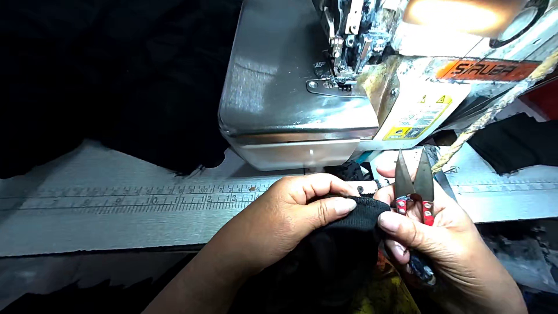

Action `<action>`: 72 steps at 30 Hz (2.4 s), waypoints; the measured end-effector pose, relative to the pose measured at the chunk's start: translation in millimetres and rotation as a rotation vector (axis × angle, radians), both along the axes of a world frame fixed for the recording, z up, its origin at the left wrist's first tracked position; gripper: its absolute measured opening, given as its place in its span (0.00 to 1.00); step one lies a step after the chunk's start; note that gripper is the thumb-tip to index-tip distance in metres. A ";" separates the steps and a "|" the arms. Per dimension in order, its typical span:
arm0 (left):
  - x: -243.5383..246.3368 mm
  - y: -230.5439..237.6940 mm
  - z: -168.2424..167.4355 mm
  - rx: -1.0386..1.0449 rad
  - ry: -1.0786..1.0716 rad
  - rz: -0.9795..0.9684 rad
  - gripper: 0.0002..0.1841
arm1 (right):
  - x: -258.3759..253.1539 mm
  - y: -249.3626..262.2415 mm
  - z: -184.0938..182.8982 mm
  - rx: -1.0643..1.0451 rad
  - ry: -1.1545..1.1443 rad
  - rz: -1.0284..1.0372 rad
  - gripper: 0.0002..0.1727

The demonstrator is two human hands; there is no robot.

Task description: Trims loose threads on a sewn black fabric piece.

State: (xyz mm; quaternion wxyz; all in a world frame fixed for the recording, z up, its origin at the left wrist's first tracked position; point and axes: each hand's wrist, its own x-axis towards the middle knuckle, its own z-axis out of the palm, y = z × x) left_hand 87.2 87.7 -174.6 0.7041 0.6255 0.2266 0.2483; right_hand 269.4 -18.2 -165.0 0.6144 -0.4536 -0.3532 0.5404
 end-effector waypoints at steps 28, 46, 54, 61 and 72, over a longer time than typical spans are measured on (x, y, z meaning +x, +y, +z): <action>5.5 -9.1 3.9 -0.221 -0.063 0.174 0.10 | -14.1 -25.1 32.1 -0.008 -0.527 0.072 0.20; 5.1 -9.7 2.3 -0.175 -0.073 0.167 0.11 | -15.5 -21.7 28.6 -0.145 -0.480 0.186 0.17; 4.4 -9.3 -0.6 -0.140 -0.089 0.160 0.11 | -12.9 -21.3 30.8 -0.166 -0.430 0.211 0.18; 3.7 -10.8 -1.4 -0.088 -0.079 0.184 0.10 | -11.2 -20.8 31.8 -0.185 -0.392 0.235 0.17; 2.6 -9.3 -5.2 0.041 -0.065 0.172 0.10 | -18.8 -17.4 27.0 -0.185 -0.304 0.173 0.15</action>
